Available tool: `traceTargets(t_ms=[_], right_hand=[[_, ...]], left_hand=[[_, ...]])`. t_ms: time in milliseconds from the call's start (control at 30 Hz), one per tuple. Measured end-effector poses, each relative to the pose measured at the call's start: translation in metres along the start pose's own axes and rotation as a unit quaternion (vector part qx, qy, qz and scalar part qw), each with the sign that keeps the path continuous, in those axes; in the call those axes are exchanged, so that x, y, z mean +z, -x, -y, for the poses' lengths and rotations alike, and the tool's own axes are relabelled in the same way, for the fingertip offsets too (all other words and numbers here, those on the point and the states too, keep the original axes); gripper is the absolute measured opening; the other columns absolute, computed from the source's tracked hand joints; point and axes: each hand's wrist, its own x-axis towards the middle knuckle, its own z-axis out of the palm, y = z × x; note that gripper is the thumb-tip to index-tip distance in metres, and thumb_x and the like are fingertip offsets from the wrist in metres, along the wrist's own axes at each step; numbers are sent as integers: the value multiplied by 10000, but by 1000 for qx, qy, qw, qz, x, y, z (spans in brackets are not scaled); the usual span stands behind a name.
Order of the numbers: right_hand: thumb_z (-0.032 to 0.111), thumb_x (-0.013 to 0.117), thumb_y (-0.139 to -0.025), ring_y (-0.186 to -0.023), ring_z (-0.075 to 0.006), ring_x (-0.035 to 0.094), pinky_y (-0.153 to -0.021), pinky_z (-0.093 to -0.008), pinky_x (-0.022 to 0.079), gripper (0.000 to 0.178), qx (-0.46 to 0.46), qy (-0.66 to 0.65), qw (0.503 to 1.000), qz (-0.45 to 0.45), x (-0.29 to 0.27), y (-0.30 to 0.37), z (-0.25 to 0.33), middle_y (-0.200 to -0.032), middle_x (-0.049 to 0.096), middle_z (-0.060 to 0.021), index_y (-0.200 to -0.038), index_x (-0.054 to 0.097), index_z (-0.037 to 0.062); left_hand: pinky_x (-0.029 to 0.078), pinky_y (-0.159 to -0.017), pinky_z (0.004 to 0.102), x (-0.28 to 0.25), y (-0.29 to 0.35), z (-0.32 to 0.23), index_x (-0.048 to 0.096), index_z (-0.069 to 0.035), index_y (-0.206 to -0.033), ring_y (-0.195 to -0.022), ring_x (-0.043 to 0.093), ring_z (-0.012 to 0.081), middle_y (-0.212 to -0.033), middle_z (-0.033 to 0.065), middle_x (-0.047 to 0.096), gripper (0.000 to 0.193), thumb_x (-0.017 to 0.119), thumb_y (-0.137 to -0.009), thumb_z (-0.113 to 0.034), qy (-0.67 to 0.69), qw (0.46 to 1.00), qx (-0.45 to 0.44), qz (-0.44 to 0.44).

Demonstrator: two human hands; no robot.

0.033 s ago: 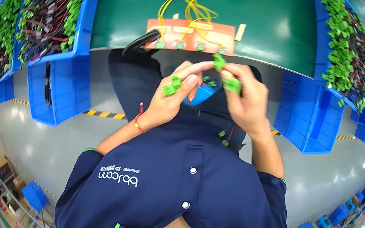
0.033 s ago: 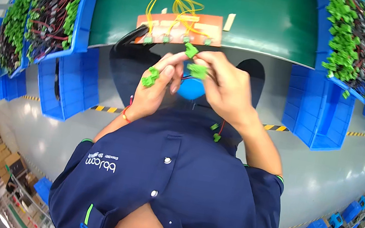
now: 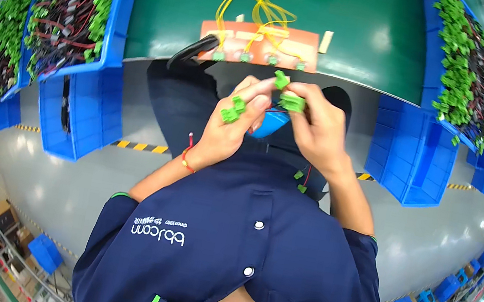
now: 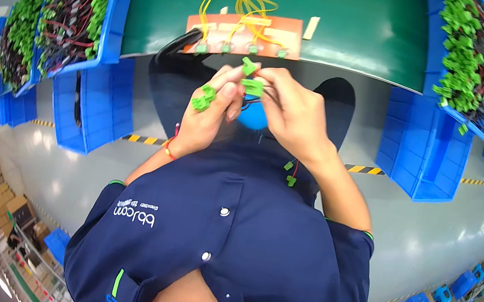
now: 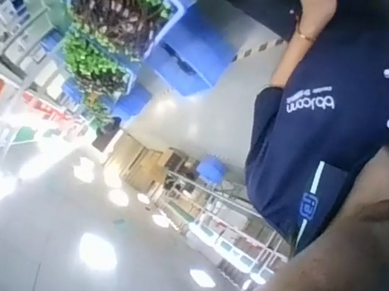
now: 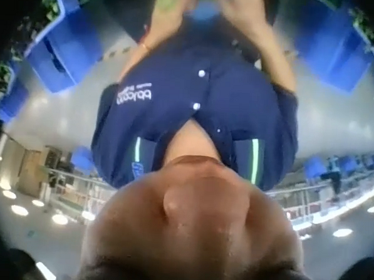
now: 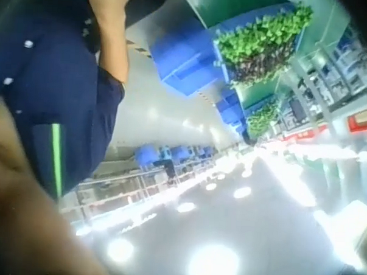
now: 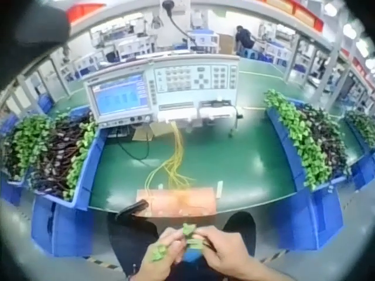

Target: The person assembles electronic components by connecting wire harnesses with green connectors to a blue electronic housing, then places the assembled unit onto a testing rig. All connections are made by hand.

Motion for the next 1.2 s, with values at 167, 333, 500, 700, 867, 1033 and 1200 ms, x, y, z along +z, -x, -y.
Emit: traceTargets(t_ms=[167, 333, 500, 700, 867, 1033, 1200], right_hand=[[15, 670, -839, -790, -320, 691, -649, -364, 551, 235, -4, -43, 999, 12, 51, 7, -13, -890, 681, -117, -1061, 601, 53], [49, 644, -895, -746, -237, 613, -677, -314, 494, 94, -3, -60, 998, 6, 45, 9, -21, -861, 591, -112, -972, 660, -3], [150, 544, -1005, -744, -162, 615, -689, -283, 483, 211, 137, -147, 979, 27, 23, 13, -30, -841, 615, -99, -944, 660, -16], [141, 587, -981, -716, -134, 598, -666, -271, 477, 161, 124, -147, 977, 88, 35, 13, -25, -823, 612, -72, -962, 649, -7], [103, 633, -935, -817, -136, 595, -714, -273, 474, 95, 87, -205, 964, 147, 37, 10, -24, -933, 587, -49, -981, 655, 23], [81, 623, -933, -862, -147, 591, -751, -273, 472, 108, 44, -288, 941, 170, 41, 10, -25, -950, 586, -55, -1009, 672, 23], [48, 597, -940, -865, -130, 584, -769, -258, 473, 164, 33, -287, 943, 164, 43, 11, -29, -952, 588, -47, -1073, 688, 19]], left_hand=[[337, -566, 199, -10, 0, 10, 628, -9, -1255, -672, 438, 26, -944, -8, 470, 323, 536, -1026, -217, -19, 997, -16, -79], [314, -532, 187, -23, 4, 15, 662, 16, -1155, -613, 417, 16, -882, -4, 592, 339, 544, -1023, -273, 106, 984, -86, -114], [291, -474, 194, -29, -3, 25, 651, 10, -886, -495, 393, 35, -672, 31, 593, 369, 570, -1008, -329, 122, 977, -66, -159], [273, -445, 201, -28, -12, 40, 622, -36, -764, -476, 394, 38, -556, -31, 484, 367, 658, -954, -348, 107, 972, -88, -190], [264, -458, 203, -28, -21, 39, 678, -20, -855, -497, 379, 26, -573, -45, 479, 301, 674, -947, -306, 77, 974, -84, -196], [257, -467, 202, -27, -23, 43, 688, -19, -885, -510, 380, 17, -575, -55, 471, 284, 688, -937, -298, 51, 972, -81, -213], [350, -480, 205, -27, -30, 43, 697, 12, -843, -527, 464, 33, -699, 0, 627, 243, 744, -892, -221, 55, 967, -63, -239]])
